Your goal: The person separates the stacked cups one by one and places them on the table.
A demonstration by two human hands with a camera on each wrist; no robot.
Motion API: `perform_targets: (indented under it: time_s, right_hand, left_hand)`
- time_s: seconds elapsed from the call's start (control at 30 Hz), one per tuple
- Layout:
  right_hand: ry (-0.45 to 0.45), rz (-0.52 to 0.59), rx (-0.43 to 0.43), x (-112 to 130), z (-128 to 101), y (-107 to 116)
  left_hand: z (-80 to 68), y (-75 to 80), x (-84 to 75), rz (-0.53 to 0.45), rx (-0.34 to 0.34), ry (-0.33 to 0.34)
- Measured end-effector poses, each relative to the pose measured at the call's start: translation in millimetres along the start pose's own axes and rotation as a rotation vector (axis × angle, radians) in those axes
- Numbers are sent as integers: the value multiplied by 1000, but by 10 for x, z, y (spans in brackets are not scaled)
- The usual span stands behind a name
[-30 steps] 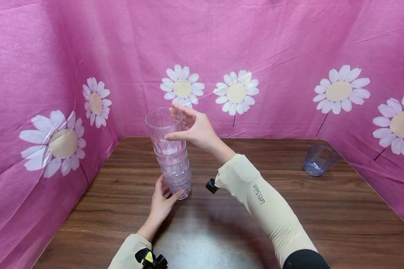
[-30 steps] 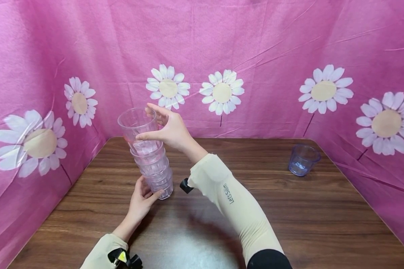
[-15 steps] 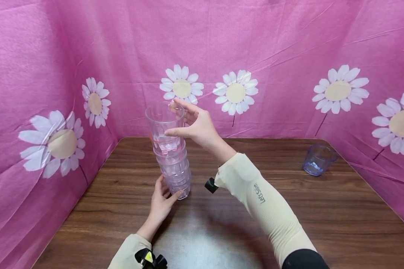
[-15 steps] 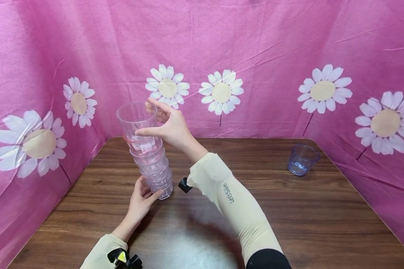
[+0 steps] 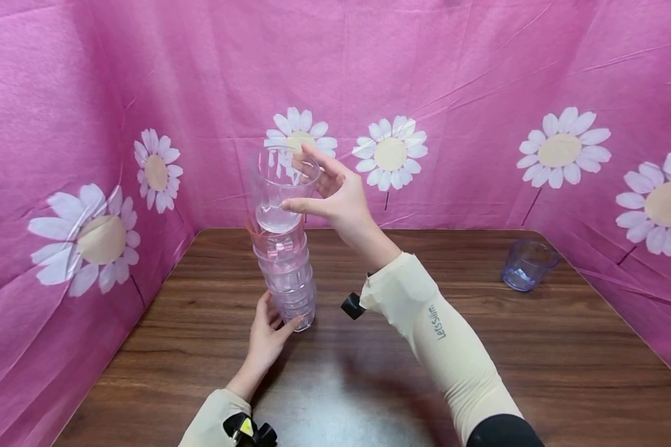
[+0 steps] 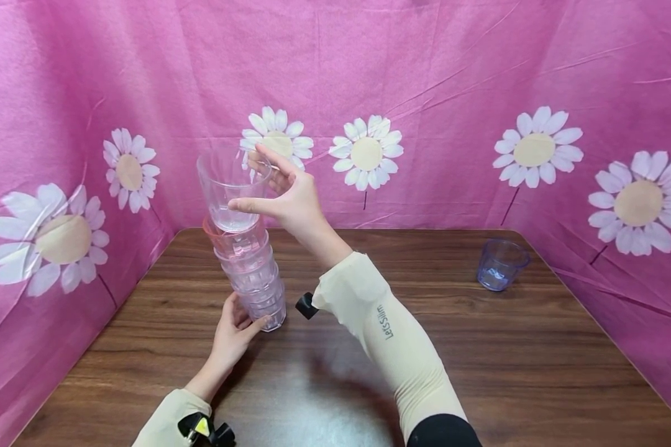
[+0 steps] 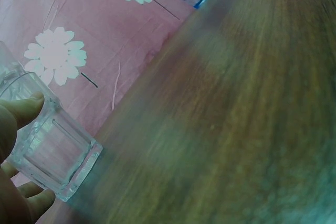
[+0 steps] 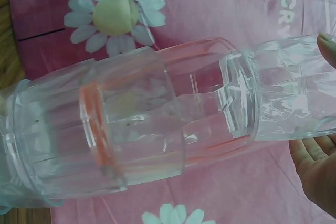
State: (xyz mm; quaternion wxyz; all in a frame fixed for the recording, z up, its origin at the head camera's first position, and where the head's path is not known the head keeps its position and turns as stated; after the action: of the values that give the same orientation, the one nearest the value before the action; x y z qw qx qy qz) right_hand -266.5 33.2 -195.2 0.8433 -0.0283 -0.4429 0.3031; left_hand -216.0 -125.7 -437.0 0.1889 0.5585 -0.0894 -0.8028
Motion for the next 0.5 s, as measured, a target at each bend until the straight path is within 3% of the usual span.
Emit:
perform_targets:
  time_s: [0.5]
  right_hand:
    - [40, 61, -81, 180, -31, 185]
  left_hand:
    - [4, -6, 23, -4, -1, 12]
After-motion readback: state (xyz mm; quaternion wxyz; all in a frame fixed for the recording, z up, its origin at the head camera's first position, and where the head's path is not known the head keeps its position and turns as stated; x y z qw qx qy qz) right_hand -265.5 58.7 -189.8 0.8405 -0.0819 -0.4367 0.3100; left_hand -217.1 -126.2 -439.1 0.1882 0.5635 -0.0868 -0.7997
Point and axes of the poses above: each hand's wrist, its own z-axis towards the middle knuckle, its own y-axis out of the back of the hand, x = y × z, the point moved 4 cm from there along z, towards the middle knuckle, and after that the axes turned 14 degrees about z, right-handed, at the moved point
